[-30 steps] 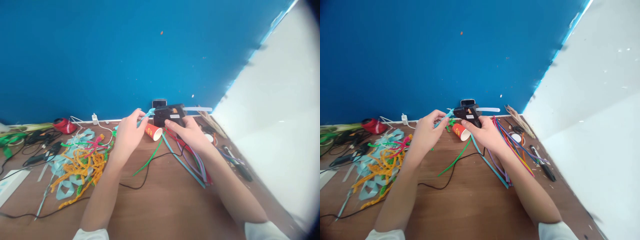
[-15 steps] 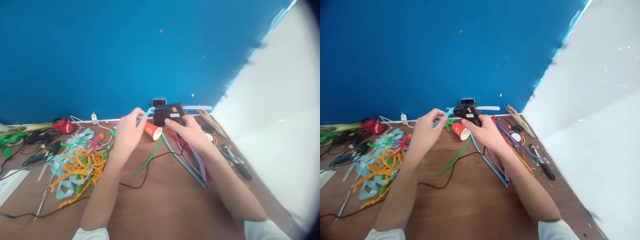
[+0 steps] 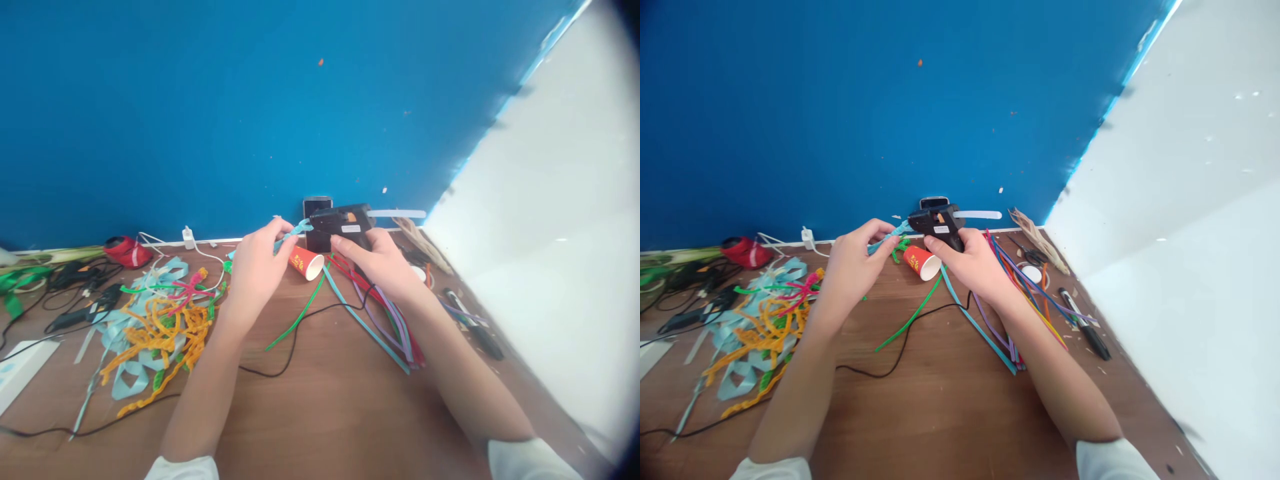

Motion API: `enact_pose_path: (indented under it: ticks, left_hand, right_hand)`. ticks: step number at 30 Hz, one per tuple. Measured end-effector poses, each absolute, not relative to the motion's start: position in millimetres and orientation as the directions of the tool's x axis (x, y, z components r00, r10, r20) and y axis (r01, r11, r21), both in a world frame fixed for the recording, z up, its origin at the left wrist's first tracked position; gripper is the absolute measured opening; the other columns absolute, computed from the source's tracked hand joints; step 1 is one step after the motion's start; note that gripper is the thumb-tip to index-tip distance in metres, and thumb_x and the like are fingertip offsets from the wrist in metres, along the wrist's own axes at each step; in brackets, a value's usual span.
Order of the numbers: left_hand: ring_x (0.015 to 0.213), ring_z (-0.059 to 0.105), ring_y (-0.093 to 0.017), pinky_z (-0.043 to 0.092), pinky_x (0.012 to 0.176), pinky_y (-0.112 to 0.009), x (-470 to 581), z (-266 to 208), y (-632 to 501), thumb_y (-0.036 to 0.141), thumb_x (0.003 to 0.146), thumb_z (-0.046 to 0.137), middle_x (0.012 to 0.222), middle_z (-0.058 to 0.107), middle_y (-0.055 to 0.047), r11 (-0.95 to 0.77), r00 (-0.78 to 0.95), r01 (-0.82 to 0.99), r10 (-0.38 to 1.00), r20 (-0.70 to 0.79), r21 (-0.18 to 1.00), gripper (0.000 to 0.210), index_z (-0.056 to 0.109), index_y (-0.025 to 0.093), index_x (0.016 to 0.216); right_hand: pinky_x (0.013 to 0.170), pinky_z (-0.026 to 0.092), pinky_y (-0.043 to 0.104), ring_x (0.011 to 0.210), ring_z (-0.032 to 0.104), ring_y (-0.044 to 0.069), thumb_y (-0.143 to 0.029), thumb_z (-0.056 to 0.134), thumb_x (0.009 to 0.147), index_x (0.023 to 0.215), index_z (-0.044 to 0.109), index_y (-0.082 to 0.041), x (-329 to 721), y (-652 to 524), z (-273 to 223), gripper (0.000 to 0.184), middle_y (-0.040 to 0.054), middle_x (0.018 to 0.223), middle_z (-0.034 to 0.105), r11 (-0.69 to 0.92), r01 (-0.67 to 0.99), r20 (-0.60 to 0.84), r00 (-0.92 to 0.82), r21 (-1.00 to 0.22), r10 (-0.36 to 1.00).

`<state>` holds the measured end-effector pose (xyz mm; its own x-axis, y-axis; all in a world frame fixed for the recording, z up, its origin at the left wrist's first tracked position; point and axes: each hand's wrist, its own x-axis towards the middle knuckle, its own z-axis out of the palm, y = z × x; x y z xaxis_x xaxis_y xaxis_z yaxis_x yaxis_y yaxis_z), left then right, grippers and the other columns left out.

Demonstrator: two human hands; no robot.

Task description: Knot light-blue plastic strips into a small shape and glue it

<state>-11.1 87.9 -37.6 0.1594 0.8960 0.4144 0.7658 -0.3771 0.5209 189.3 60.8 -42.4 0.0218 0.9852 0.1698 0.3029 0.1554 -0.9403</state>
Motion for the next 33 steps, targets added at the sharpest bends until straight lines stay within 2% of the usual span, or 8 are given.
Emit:
enact_pose_path:
  ticks: [9,13,24,30,33]
  left_hand:
    - [0.087,0.068,-0.021,0.043,0.075,-0.031,-11.2,-37.2,87.6,0.034,0.095,0.056,0.093,0.076,-0.001,-0.376,0.150,0.763,0.894,0.422,0.526,0.014,0.066,0.025,0.095]
    - [0.086,0.068,-0.020,0.043,0.071,-0.030,-11.0,-36.3,84.9,0.036,0.096,0.054,0.094,0.076,-0.002,-0.386,0.151,0.767,0.885,0.441,0.512,0.017,0.067,0.025,0.096]
    - [0.087,0.068,-0.021,0.043,0.069,-0.031,-12.4,-37.0,85.5,0.039,0.095,0.055,0.094,0.077,-0.003,-0.364,0.114,0.788,0.880,0.462,0.497,0.020,0.068,0.025,0.100]
    - [0.090,0.069,-0.022,0.046,0.076,-0.032,-13.2,-38.3,87.0,0.038,0.095,0.056,0.095,0.076,-0.004,-0.357,0.100,0.796,0.874,0.475,0.489,0.019,0.068,0.025,0.101]
    - [0.090,0.069,-0.022,0.046,0.075,-0.032,-13.7,-38.6,87.2,0.039,0.095,0.055,0.097,0.077,-0.005,-0.342,0.081,0.807,0.871,0.484,0.482,0.021,0.068,0.024,0.102]
  right_hand:
    - [0.056,0.027,0.028,0.060,0.040,0.011,-0.047,0.064,0.086,0.073,0.058,-0.017,190.2,60.1,-40.1,0.034,-0.0035,0.062,0.047,0.150,0.294,0.161,0.014,-0.944,0.987]
    - [0.056,0.027,0.028,0.059,0.040,0.011,-0.046,0.065,0.086,0.072,0.058,-0.017,189.7,59.3,-39.3,0.033,-0.0035,0.063,0.047,0.146,0.289,0.160,0.023,-0.946,0.987]
    - [0.056,0.028,0.028,0.059,0.041,0.011,-0.051,0.066,0.084,0.070,0.056,-0.018,189.8,58.2,-37.8,0.038,-0.0034,0.061,0.048,0.150,0.268,0.155,0.001,-0.952,0.988]
    - [0.062,0.035,0.027,0.065,0.046,0.013,-0.047,0.067,0.085,0.085,0.068,-0.016,189.8,57.1,-37.7,0.032,-0.0015,0.069,0.055,0.174,0.249,0.177,-0.009,-0.953,0.984]
    - [0.061,0.034,0.028,0.064,0.045,0.013,-0.047,0.067,0.085,0.084,0.068,-0.016,190.2,57.0,-38.1,0.032,-0.0019,0.067,0.053,0.173,0.246,0.175,-0.014,-0.954,0.984]
